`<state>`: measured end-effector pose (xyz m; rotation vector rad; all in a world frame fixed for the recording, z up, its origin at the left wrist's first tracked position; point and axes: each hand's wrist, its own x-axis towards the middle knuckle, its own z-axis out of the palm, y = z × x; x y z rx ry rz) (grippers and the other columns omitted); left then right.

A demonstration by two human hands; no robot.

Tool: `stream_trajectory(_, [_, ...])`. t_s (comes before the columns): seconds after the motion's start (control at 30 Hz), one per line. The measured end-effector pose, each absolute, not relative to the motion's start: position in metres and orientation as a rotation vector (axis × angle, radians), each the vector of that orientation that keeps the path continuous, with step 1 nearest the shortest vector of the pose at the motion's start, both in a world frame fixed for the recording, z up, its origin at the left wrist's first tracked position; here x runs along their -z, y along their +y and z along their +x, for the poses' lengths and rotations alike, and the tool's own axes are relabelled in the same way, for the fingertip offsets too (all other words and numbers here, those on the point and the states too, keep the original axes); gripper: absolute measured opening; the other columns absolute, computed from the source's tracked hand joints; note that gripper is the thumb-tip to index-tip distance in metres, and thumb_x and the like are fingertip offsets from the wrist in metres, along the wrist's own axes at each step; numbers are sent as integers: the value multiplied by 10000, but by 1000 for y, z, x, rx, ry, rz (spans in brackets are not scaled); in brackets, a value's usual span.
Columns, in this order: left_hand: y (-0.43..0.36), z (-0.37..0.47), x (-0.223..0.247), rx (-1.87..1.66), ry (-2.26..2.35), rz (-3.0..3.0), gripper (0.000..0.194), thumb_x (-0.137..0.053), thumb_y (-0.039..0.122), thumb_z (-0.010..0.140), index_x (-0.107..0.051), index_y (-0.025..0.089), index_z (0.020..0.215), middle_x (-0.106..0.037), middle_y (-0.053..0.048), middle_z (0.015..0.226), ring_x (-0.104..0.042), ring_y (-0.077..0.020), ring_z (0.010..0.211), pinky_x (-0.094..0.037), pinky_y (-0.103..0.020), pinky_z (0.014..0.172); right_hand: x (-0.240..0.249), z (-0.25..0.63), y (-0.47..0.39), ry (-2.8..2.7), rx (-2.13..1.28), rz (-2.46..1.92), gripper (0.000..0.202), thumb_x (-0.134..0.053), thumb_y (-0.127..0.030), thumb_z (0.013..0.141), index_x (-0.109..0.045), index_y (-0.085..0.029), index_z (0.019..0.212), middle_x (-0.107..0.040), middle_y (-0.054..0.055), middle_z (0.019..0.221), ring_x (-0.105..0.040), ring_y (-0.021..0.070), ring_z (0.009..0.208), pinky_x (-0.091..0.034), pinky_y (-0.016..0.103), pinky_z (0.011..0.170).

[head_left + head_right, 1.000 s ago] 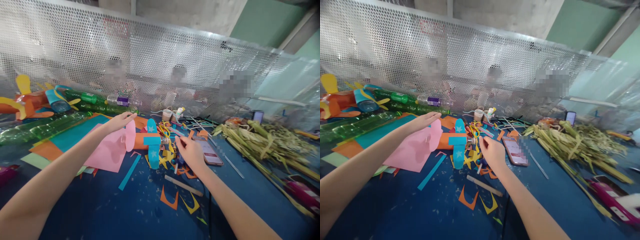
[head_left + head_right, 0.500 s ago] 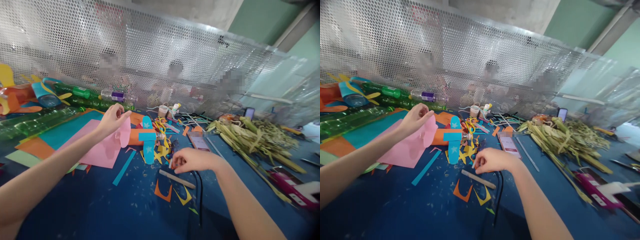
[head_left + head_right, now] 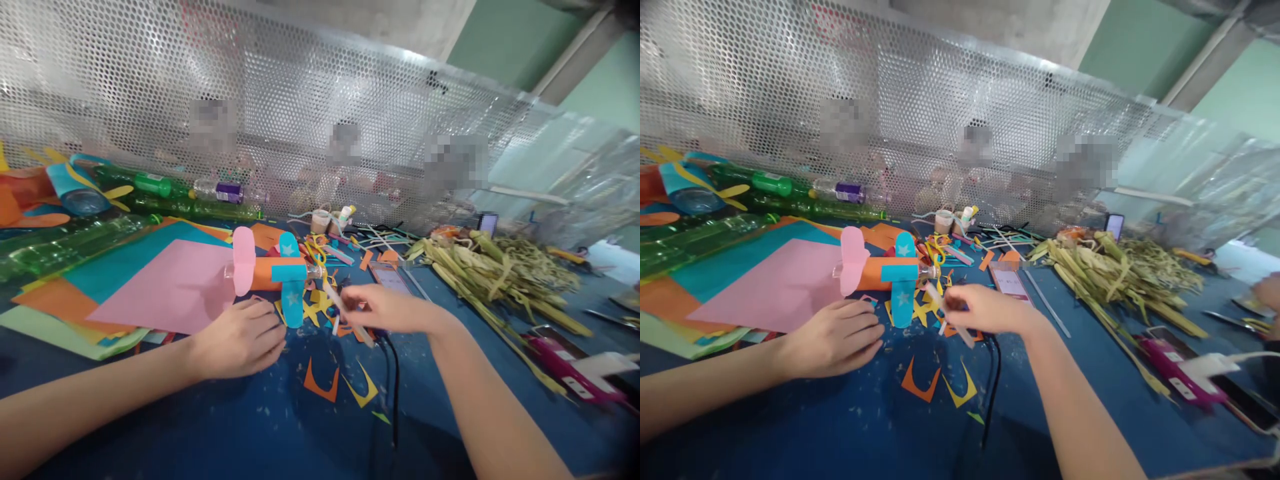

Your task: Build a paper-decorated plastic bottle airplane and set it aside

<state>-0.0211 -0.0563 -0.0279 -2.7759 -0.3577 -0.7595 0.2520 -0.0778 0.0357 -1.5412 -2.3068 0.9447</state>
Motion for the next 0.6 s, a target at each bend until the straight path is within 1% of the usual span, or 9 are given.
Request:
stream_trajectory(0.03, [-57, -21, 31, 723, -417, -2859, 173, -452, 204, 867, -624, 181, 861, -630, -42, 744, -562, -188, 802, -450, -312, 722, -35, 255, -73, -2174, -1041, -1490, 97, -497, -263, 805, -566, -194, 810, -626, 7, 757, -575, 128, 646, -426, 232, 573])
stream_trajectory(0.1, [-58, -20, 37, 702, -536, -2996, 202, -429, 209, 877, -627, 170, 868, -623, -48, 747, -563, -180, 771, -460, -308, 709, -30, 257, -63, -1934, -1128, -1394, 166, -423, -319, 862, -524, -193, 901, -593, -3, 732, -549, 111, 571, -429, 237, 534])
stream_trajectory(0.17, [-59, -19, 44, 755, -655, -3081, 199, -430, 210, 876, -626, 172, 874, -620, -45, 759, -566, -170, 758, -465, -299, 700, -22, 258, -54, -1766, -1080, -1311, 226, -425, -333, 871, -474, -210, 1054, -555, -33, 683, -485, 90, 481, -407, 232, 483])
stream_trajectory(0.23, [-60, -19, 50, 816, -734, -3123, 191, -435, 208, 872, -624, 177, 870, -622, -40, 769, -569, -164, 758, -466, -291, 693, -14, 256, -47, -1637, -999, -1223, 324, -451, -332, 864, -405, -242, 1172, -555, -38, 696, -481, 95, 489, -397, 230, 470])
stream_trajectory(0.3, [-61, -18, 55, 845, -754, -3144, 192, -433, 201, 872, -623, 179, 862, -626, -39, 774, -573, -164, 764, -466, -291, 699, -10, 254, -44, -1522, -961, -1150, 296, -431, -332, 866, -436, -245, 1149, -566, -18, 739, -523, 112, 568, -424, 244, 515])
stream_trajectory(0.37, [-60, -18, 58, 874, -755, -3153, 198, -429, 193, 874, -625, 178, 855, -630, -42, 773, -577, -165, 770, -468, -294, 704, -9, 252, -44, -1448, -982, -1082, 236, -409, -324, 861, -503, -226, 1054, -573, 7, 792, -562, 130, 676, -457, 274, 610])
stream_trajectory(0.43, [-60, -19, 59, 938, -766, -3150, 196, -429, 187, 872, -624, 176, 854, -631, -45, 767, -579, -164, 766, -472, -298, 705, -10, 247, -46, -1441, -1005, -1034, 203, -455, -314, 828, -522, -219, 995, -577, 16, 824, -575, 142, 756, -459, 295, 692])
stream_trajectory(0.53, [-60, -20, 57, 1113, -844, -3121, 169, -438, 190, 860, -607, 182, 863, -626, -40, 765, -579, -160, 764, -480, -308, 714, -10, 236, -52, -1494, -1025, -1064, 199, -531, -370, 796, -477, -231, 928, -549, -25, 689, -555, 135, 663, -438, 282, 650])
stream_trajectory(0.6, [-61, -20, 54, 1213, -972, -3121, 139, -456, 214, 852, -579, 190, 912, -616, -30, 785, -581, -153, 753, -492, -304, 703, -7, 225, -58, -1530, -1122, -1065, 252, -417, -476, 852, -435, -226, 834, -487, -52, 561, -489, 118, 522, -400, 260, 559])
